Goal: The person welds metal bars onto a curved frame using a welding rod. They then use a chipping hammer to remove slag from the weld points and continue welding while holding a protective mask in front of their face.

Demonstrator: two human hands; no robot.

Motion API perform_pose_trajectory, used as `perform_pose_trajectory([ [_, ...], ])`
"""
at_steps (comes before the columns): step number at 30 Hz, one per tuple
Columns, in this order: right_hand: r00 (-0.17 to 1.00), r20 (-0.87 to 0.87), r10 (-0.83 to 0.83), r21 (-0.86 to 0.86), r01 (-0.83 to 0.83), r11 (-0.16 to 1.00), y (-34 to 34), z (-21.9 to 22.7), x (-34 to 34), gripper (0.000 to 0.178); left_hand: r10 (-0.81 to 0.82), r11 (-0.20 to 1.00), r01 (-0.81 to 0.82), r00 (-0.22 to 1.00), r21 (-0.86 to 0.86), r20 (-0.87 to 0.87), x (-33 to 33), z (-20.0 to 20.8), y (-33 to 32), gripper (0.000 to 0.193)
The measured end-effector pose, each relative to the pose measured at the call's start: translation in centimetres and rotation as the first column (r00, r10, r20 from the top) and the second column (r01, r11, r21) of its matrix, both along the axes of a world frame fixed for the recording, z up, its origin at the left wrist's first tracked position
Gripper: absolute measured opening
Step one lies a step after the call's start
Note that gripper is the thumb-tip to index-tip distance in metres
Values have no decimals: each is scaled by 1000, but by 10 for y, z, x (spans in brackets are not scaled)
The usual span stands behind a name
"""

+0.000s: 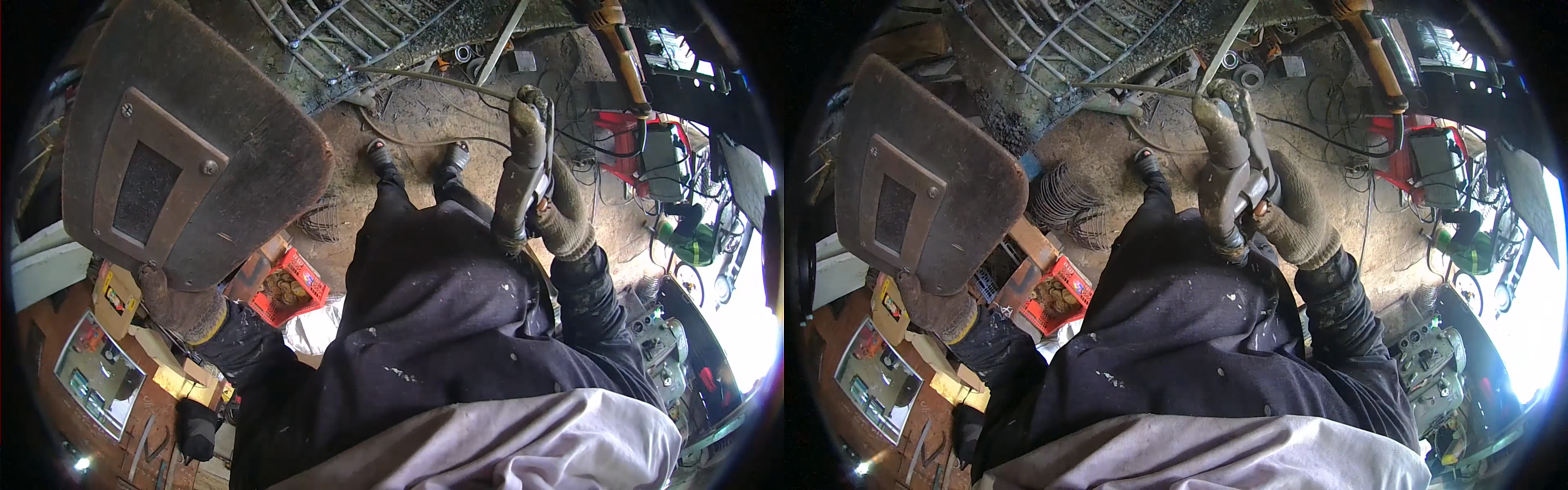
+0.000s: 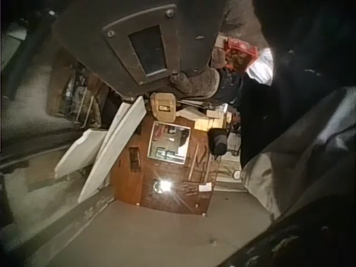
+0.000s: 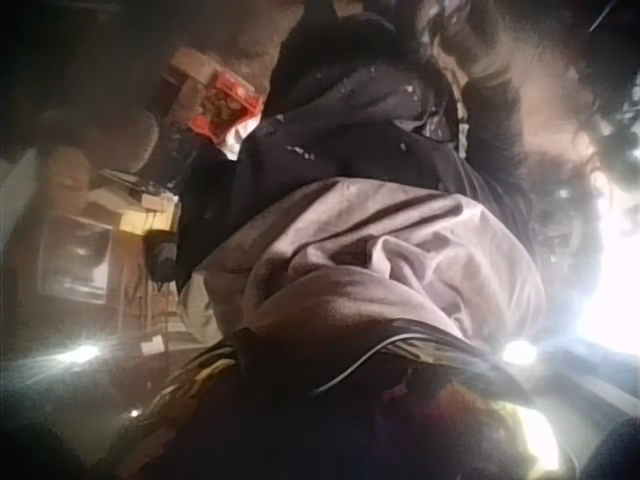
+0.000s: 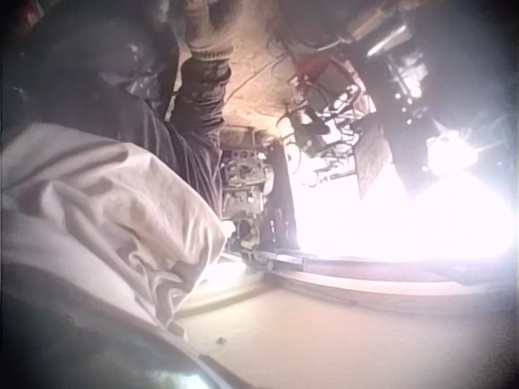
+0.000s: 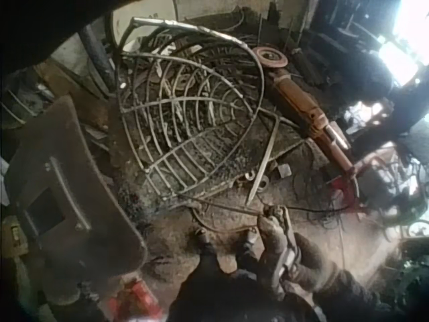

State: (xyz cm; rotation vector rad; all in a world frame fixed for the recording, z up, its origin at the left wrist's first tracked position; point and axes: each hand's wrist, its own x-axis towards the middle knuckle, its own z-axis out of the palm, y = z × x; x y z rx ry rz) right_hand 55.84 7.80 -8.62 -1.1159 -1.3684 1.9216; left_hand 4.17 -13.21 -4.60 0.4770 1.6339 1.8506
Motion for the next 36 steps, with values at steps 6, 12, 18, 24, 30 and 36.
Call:
perform_pose_trajectory([
  [6, 1000, 3, 21, -16, -21, 1000, 1, 1, -1, 84, -77, 995, 60, 971, 80, 227, 9, -2, 2, 65],
  [12, 999, 41, 3, 43, -5, 999, 2, -2, -8, 83, -120, 993, 120, 993, 22, 3, 72, 19, 43, 67],
  [18, 999, -10, 45, -11, -45, 999, 6, 2, -4, 63, -133, 991, 133, 991, -19, 7, 98, 9, 50, 63],
  [24, 1000, -26, 12, 10, -12, 1000, 6, 3, -6, 58, -139, 990, 140, 990, -31, 7, 102, 5, 53, 59],
  [30, 998, -58, 23, -18, -24, 1000, 4, -7, 3, 51, -158, 987, 158, 987, -14, -1, 94, -2, 54, 56],
  [36, 990, 108, 89, 106, -100, 989, 15, 8, -7, 72, -151, 988, 150, 988, -23, -13, 94, 3, 50, 52],
])
